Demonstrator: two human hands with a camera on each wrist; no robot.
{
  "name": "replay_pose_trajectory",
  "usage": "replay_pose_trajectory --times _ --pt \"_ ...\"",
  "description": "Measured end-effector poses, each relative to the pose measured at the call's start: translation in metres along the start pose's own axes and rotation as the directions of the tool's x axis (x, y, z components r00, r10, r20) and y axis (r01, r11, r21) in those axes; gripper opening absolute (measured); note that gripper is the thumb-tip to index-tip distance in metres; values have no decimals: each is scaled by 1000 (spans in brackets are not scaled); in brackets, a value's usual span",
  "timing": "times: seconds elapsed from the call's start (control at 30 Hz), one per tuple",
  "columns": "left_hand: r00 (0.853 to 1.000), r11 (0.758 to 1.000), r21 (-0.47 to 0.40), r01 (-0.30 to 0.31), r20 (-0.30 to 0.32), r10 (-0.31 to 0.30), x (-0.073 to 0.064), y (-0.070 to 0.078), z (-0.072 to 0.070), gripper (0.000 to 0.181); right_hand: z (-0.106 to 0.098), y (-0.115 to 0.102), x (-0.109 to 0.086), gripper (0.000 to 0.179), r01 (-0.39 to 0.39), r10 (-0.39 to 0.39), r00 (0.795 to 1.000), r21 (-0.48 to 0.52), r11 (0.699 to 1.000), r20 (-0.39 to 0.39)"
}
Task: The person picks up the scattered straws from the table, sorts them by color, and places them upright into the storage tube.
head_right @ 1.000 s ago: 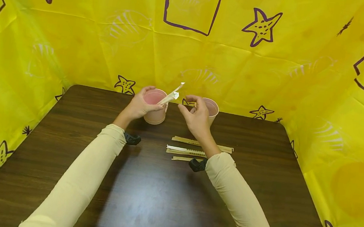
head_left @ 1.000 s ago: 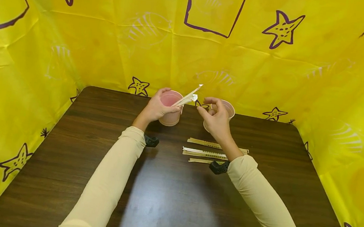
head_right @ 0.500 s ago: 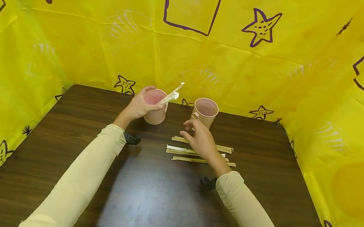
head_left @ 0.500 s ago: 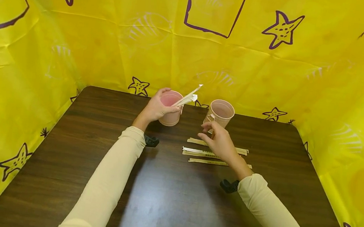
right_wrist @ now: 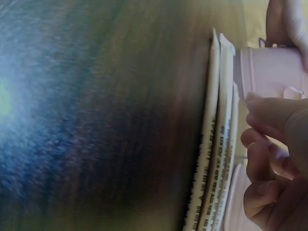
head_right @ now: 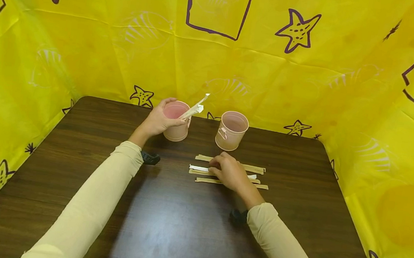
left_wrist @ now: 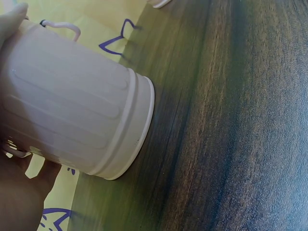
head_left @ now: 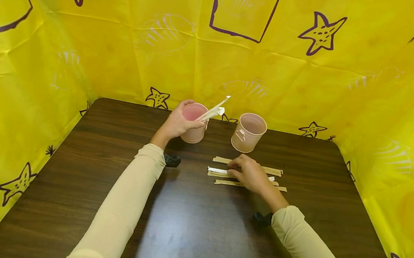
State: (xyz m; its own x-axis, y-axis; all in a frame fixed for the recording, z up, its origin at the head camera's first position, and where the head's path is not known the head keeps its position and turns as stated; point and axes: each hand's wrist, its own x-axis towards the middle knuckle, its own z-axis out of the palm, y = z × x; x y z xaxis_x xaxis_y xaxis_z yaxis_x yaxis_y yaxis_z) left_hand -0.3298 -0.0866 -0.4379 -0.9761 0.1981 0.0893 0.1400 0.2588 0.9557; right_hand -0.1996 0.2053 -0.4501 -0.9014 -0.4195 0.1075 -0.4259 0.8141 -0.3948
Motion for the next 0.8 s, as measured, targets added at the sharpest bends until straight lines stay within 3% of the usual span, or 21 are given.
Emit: replay_pose_trajectory --times 0.43,0.8 --pt "1000 1000 -2 3 -7 -3 2 -1 1 99 4 4 -1 12 15 -11 998 -52 999 61" --pt "1000 1000 -12 12 0 -12 3 -1 1 99 -2 0 1 8 10 -12 998 24 1000 61"
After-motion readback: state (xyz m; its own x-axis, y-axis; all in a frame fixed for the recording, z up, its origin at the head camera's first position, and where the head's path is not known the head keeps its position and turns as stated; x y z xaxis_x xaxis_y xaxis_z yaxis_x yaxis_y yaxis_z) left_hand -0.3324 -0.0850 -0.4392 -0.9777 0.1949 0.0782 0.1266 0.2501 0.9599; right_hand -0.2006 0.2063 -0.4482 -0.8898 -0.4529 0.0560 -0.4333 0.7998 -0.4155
